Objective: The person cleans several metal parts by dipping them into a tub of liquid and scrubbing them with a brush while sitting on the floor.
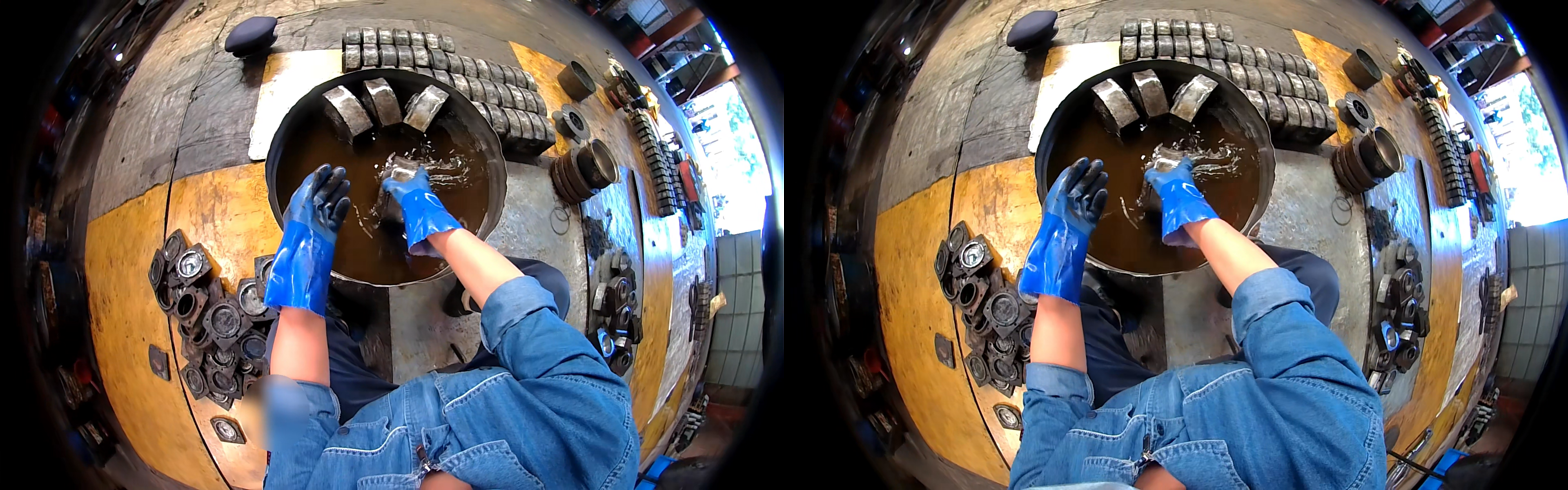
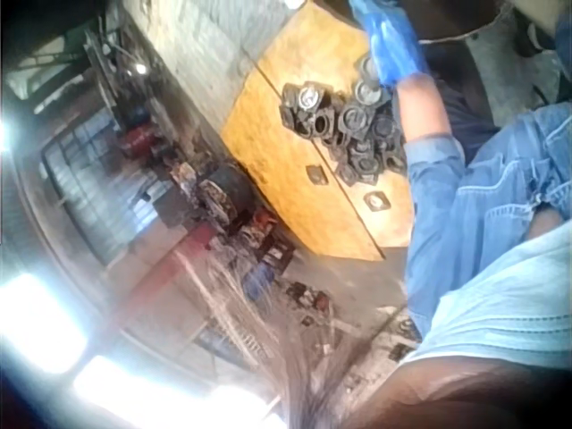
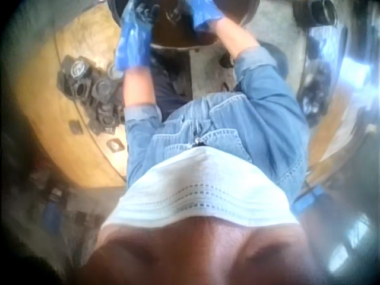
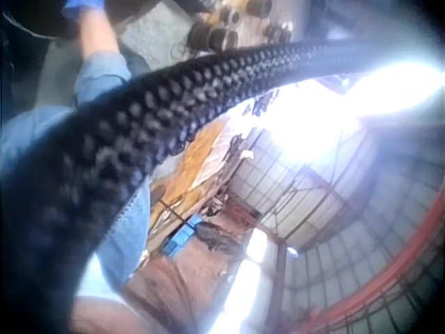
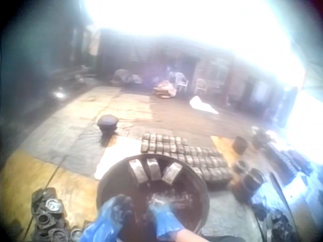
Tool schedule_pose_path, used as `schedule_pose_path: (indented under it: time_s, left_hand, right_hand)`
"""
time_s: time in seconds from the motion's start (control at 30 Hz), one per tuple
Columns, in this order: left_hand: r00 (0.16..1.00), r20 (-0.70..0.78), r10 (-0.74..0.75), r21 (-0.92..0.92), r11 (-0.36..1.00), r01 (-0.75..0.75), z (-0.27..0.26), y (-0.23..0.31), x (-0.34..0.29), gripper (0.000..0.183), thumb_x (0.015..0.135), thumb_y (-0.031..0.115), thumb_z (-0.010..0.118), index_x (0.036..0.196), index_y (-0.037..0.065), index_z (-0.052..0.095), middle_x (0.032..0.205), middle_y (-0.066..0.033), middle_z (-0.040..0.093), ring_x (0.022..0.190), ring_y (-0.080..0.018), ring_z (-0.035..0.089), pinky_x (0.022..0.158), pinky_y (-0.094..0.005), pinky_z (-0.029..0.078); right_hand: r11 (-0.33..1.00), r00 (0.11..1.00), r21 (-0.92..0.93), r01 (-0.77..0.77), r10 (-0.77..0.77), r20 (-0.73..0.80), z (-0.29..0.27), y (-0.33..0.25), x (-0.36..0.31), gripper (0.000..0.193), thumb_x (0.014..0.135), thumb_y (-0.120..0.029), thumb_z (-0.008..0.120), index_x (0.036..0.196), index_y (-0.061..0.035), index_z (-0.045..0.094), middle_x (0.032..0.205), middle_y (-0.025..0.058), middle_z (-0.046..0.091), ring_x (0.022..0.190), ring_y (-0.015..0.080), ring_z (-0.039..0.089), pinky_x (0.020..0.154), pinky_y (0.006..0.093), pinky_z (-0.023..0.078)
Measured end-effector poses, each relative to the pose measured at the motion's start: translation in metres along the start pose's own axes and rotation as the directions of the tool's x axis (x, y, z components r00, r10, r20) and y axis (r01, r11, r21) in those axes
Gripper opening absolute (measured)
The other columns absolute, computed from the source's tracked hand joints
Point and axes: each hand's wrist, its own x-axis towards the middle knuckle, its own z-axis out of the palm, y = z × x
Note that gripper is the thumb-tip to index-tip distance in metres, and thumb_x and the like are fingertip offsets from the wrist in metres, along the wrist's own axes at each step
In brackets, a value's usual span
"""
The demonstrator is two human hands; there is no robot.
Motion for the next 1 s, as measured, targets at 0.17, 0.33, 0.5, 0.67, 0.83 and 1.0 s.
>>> schedule_pose_path:
  time_s: [0.17,0.33,0.5,0.67,0.83,1.0]
  left_hand:
    - [0.993,0.118,0.014,-0.030,0.999,-0.011,0.002,-0.008,0.004,0.038,0.109,0.032,0.047,0.138,0.012,0.060,0.139,-0.0126,0.063,0.121,-0.0309,0.065,0.091,-0.0406,0.062]
    - [0.990,0.139,-0.005,-0.007,1.000,0.006,0.020,-0.022,0.004,0.041,0.108,0.032,0.045,0.138,0.006,0.059,0.134,-0.0161,0.066,0.114,-0.0307,0.070,0.084,-0.0361,0.063]
    - [0.999,0.011,-0.050,0.157,0.986,0.048,0.040,-0.025,-0.014,0.039,0.108,0.031,0.048,0.136,0.008,0.060,0.134,-0.0141,0.067,0.120,-0.0286,0.067,0.093,-0.0361,0.059]
    - [0.994,0.060,-0.087,0.378,0.924,0.058,0.052,-0.044,-0.027,0.036,0.106,0.032,0.054,0.130,0.008,0.063,0.125,-0.0115,0.072,0.107,-0.0243,0.071,0.087,-0.0335,0.057]
    - [0.957,0.272,-0.096,0.707,0.695,-0.131,0.042,-0.069,-0.049,0.041,0.099,0.040,0.065,0.116,0.003,0.070,0.105,-0.0068,0.076,0.097,-0.0158,0.071,0.084,-0.0317,0.052]
    - [0.966,0.182,-0.185,0.877,0.475,-0.074,0.017,-0.093,-0.038,0.041,0.097,0.041,0.069,0.111,0.002,0.071,0.095,-0.0065,0.076,0.080,-0.0141,0.069,0.072,-0.0270,0.052]
  right_hand:
    - [0.992,0.989,-0.047,0.121,-0.116,0.089,0.012,0.012,0.000,0.063,0.083,-0.014,0.078,0.132,-0.0130,0.038,0.104,0.0116,0.066,0.087,0.0206,0.065,0.073,0.0369,0.056]
    - [0.952,0.948,0.280,0.123,-0.196,0.250,0.001,0.016,-0.012,0.057,0.086,-0.013,0.076,0.133,-0.0066,0.045,0.101,0.0118,0.068,0.081,0.0205,0.065,0.068,0.0374,0.056]
    - [0.859,0.748,-0.310,0.408,-0.119,0.653,-0.110,-0.039,-0.030,0.058,0.086,-0.043,0.072,0.128,-0.0025,0.067,0.120,0.0192,0.072,0.108,0.0299,0.069,0.097,0.0402,0.052]
    - [0.339,0.708,-0.662,0.668,-0.014,0.706,-0.172,-0.014,-0.026,0.062,0.086,-0.051,0.064,0.128,-0.0057,0.069,0.118,0.0210,0.072,0.112,0.0356,0.069,0.099,0.0422,0.053]
    - [-0.085,0.773,-0.769,0.634,0.108,0.625,-0.154,0.011,-0.067,0.040,0.085,-0.041,0.068,0.115,-0.0152,0.075,0.107,0.0146,0.075,0.101,0.0363,0.072,0.088,0.0473,0.057]
    - [-0.078,0.843,-0.839,0.538,0.070,0.534,-0.149,-0.007,-0.077,0.032,0.082,-0.023,0.073,0.113,-0.0167,0.075,0.107,0.0119,0.076,0.101,0.0353,0.073,0.086,0.0481,0.058]
